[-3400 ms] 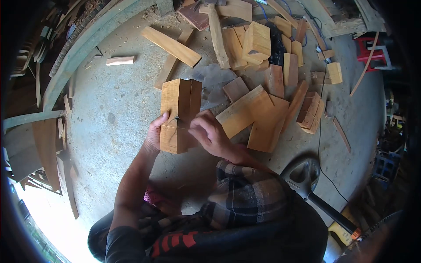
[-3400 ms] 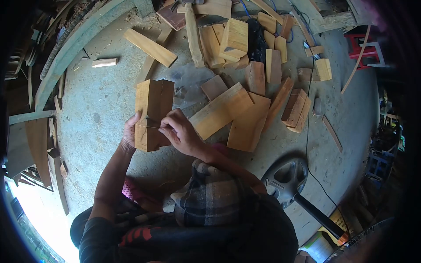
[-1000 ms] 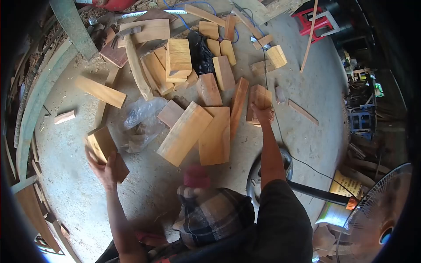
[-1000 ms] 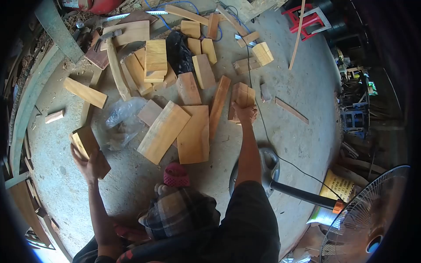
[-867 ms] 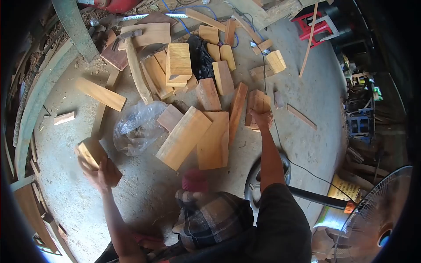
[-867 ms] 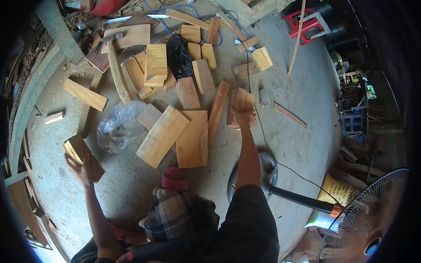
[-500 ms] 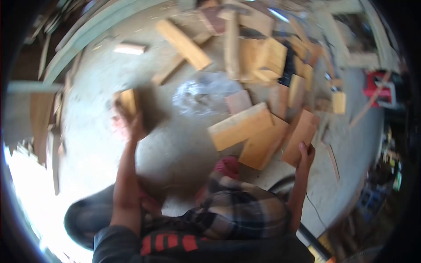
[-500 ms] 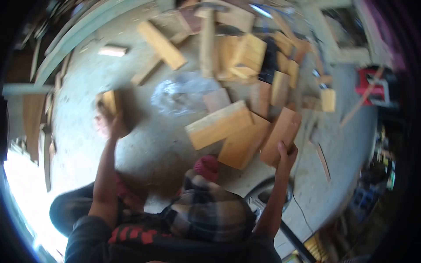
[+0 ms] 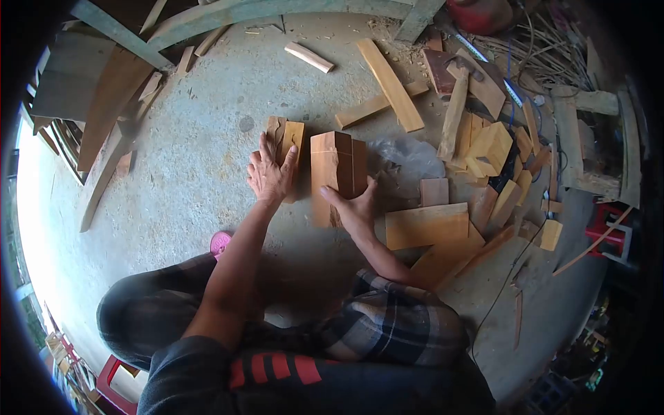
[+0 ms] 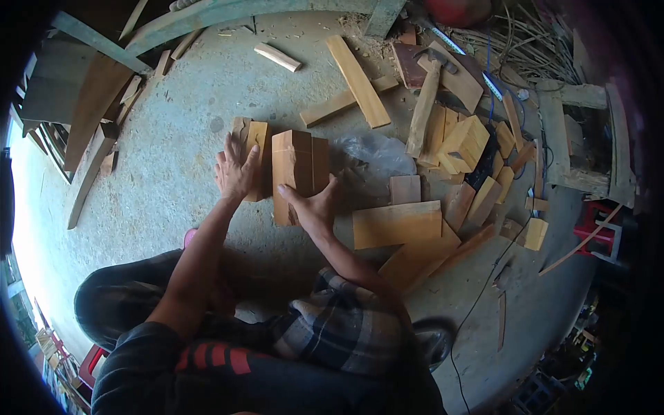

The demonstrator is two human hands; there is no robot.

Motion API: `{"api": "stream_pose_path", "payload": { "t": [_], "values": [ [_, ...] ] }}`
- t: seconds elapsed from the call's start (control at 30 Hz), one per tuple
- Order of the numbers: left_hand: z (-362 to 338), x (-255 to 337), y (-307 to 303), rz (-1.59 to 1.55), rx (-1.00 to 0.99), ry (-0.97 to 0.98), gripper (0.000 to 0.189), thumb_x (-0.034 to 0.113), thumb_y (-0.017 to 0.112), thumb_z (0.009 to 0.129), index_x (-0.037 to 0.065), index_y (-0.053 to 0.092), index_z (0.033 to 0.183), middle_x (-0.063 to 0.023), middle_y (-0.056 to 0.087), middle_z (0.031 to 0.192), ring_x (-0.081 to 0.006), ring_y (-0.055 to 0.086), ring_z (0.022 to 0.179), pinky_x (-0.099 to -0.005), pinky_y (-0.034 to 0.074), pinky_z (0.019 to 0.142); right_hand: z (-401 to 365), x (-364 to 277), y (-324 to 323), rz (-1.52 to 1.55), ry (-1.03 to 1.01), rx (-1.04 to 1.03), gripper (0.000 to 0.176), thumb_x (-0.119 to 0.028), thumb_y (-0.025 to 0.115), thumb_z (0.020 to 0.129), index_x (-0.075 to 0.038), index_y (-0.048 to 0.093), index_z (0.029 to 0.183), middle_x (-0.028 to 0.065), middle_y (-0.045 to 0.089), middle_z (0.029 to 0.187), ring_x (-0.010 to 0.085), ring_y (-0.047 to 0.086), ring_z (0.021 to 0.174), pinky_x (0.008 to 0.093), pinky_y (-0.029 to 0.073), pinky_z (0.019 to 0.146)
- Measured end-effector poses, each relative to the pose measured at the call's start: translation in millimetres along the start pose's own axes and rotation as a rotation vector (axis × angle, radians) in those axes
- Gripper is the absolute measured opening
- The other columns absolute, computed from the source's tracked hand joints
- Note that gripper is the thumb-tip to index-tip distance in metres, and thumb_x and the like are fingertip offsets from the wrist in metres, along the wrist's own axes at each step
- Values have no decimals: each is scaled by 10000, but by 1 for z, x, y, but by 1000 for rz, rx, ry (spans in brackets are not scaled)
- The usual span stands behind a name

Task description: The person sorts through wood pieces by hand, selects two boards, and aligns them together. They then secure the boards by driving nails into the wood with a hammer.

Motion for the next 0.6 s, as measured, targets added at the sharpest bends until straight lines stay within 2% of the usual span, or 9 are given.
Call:
{"api": "stream_pose_path", "payload": {
  "t": [0.07, 0.1, 0.13, 0.2, 0.33, 0.43, 0.47, 0.53, 0.6],
  "values": [
    [2, -9, -1, -58, -19, 20, 977, 697, 585, 760, 216, 175, 1505, -180, 461, 1263, -385, 473, 1115, -515, 356, 954, 13, 13, 13, -182, -100, 125, 947, -423, 848, 642, 110, 352, 1249, 250, 504, 1162, 321, 529, 1086, 420, 425, 941],
    [1, -10, -1, -55, -36, 58, 997, 692, 598, 752, 194, 173, 1505, -185, 464, 1272, -384, 478, 1110, -512, 360, 962, 17, 16, 22, -240, -202, 81, 939, -437, 818, 677, 105, 339, 1275, 264, 496, 1154, 377, 496, 1097, 460, 390, 958],
    [0, -9, -2, -53, -53, 96, 1018, 687, 611, 745, 171, 171, 1504, -190, 467, 1281, -384, 483, 1106, -508, 363, 969, 18, 12, 31, -512, -387, 45, 906, -401, 797, 713, 97, 324, 1303, 267, 486, 1153, 404, 466, 1098, 480, 362, 962],
    [-1, -9, -2, -55, -57, 88, 1054, 679, 640, 724, 151, 165, 1503, -190, 460, 1296, -385, 477, 1126, -501, 364, 980, 15, 25, 40, -481, -419, -14, 871, -369, 784, 735, 99, 324, 1309, 276, 470, 1162, 415, 446, 1094, 492, 342, 962],
    [-1, -10, -7, -91, -76, 120, 1150, 652, 722, 660, 120, 147, 1502, -186, 449, 1320, -388, 456, 1184, -480, 365, 1006, 23, 31, 36, -337, -308, -101, 854, -351, 783, 746, 105, 330, 1308, 279, 454, 1202, 410, 447, 1119, 483, 346, 973],
    [3, -13, -6, -122, -131, 124, 1206, 604, 787, 612, 131, 127, 1503, -181, 431, 1342, -382, 435, 1219, -479, 360, 1026, 25, 29, 36, -440, -330, -80, 807, -281, 770, 782, 115, 326, 1327, 245, 506, 1221, 329, 524, 1132, 395, 430, 940],
    [3, -12, -8, -133, -151, 144, 1215, 584, 804, 603, 131, 124, 1502, -181, 426, 1346, -379, 432, 1222, -481, 358, 1032, 25, 28, 37, -443, -327, -87, 807, -281, 770, 782, 115, 326, 1327, 245, 506, 1221, 329, 524, 1132, 395, 430, 940],
    [2, -13, -9, -138, -169, 111, 1229, 555, 830, 581, 133, 127, 1497, -179, 420, 1349, -372, 431, 1223, -479, 358, 1039, 29, 31, 37, -288, -222, -116, 786, -259, 768, 787, 114, 333, 1325, 229, 513, 1234, 295, 539, 1128, 374, 448, 927],
    [0, -14, -8, -135, -141, 117, 1224, 547, 836, 574, 131, 142, 1493, -171, 428, 1338, -367, 441, 1209, -473, 363, 1035, 33, 32, 40, -254, -217, -171, 790, -244, 765, 793, 114, 320, 1340, 216, 525, 1237, 264, 556, 1109, 354, 464, 913]
  ]
}}
Point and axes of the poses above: each hand's wrist, its own z-axis towards the middle knuckle, its own y-axis out of the palm, x = y × z, the point moved 6 cm from there along z, towards the middle knuckle
